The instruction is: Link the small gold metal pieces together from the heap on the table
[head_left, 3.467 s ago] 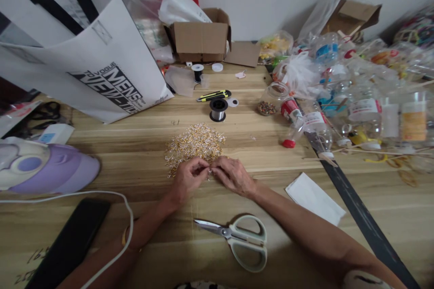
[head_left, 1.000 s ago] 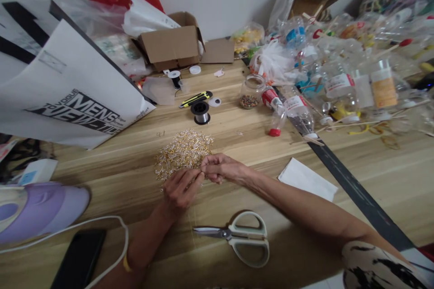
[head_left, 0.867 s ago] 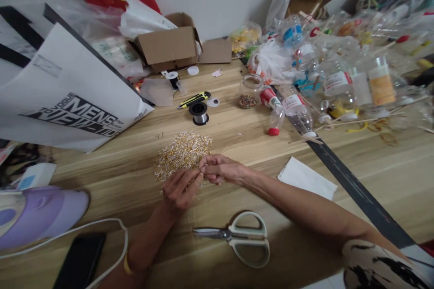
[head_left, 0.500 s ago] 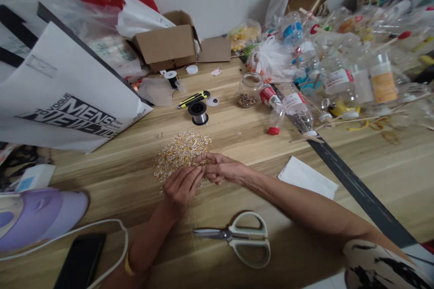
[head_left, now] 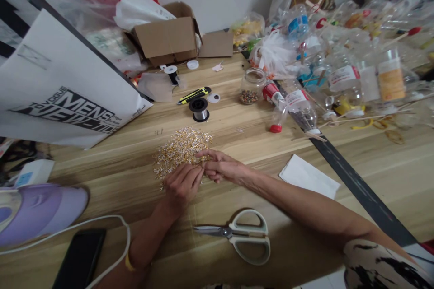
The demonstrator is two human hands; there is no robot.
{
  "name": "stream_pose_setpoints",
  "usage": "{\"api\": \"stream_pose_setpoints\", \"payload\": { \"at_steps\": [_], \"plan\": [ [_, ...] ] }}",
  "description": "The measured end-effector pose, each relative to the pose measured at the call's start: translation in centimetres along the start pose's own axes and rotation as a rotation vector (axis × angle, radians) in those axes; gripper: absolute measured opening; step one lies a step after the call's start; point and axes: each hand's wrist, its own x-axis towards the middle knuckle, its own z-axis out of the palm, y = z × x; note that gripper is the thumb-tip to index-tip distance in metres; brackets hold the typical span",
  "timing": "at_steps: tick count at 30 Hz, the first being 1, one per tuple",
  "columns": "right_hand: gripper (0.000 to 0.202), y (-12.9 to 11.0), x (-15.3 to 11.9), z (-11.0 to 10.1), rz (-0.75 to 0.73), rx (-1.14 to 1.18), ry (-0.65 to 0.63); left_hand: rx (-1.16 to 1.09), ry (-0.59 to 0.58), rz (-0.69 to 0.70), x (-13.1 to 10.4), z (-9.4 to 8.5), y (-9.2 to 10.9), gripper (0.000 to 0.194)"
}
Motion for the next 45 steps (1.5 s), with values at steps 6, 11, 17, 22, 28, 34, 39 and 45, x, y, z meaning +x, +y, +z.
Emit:
{"api": "stream_pose_setpoints", "payload": {
  "at_steps": [6, 11, 17, 22, 28, 34, 39, 45],
  "plan": [
    [0.029, 1.3, 0.5, 0.0, -0.163, -0.155, 0.126, -0.216, -0.028, -0.217, 0.5, 0.0, 0.2, 0.011],
    [0.025, 1.5, 0.5, -0.1, -0.256, -0.310, 0.153, -0.388, -0.075, -0.453, 0.4, -0.2, -0.1, 0.014],
    [0.022, 1.9, 0.7, -0.4, -0.360, -0.411, 0.104, -0.509, -0.124, -0.589, 0.5, -0.5, -0.3, 0.014],
    [0.020, 1.9, 0.6, -0.7, -0.370, -0.467, 0.088, -0.534, -0.143, -0.584, 0.2, -0.4, -0.5, 0.014],
    [0.018, 1.3, 0.3, -1.0, -0.411, -0.617, 0.076, -0.577, -0.188, -0.603, 0.0, -0.4, -0.7, 0.015],
    [0.016, 0.9, 0.3, -1.2, -0.444, -0.700, 0.048, -0.594, -0.229, -0.606, -0.1, -0.4, -0.8, 0.016],
    [0.019, 0.6, 0.2, -1.3, -0.411, -0.682, 0.026, -0.606, -0.263, -0.605, -0.1, -0.5, -0.9, 0.018],
    [0.024, 0.6, 0.2, -1.3, -0.339, -0.537, -0.025, -0.637, -0.280, -0.639, 0.0, -0.6, -0.9, 0.019]
  ]
}}
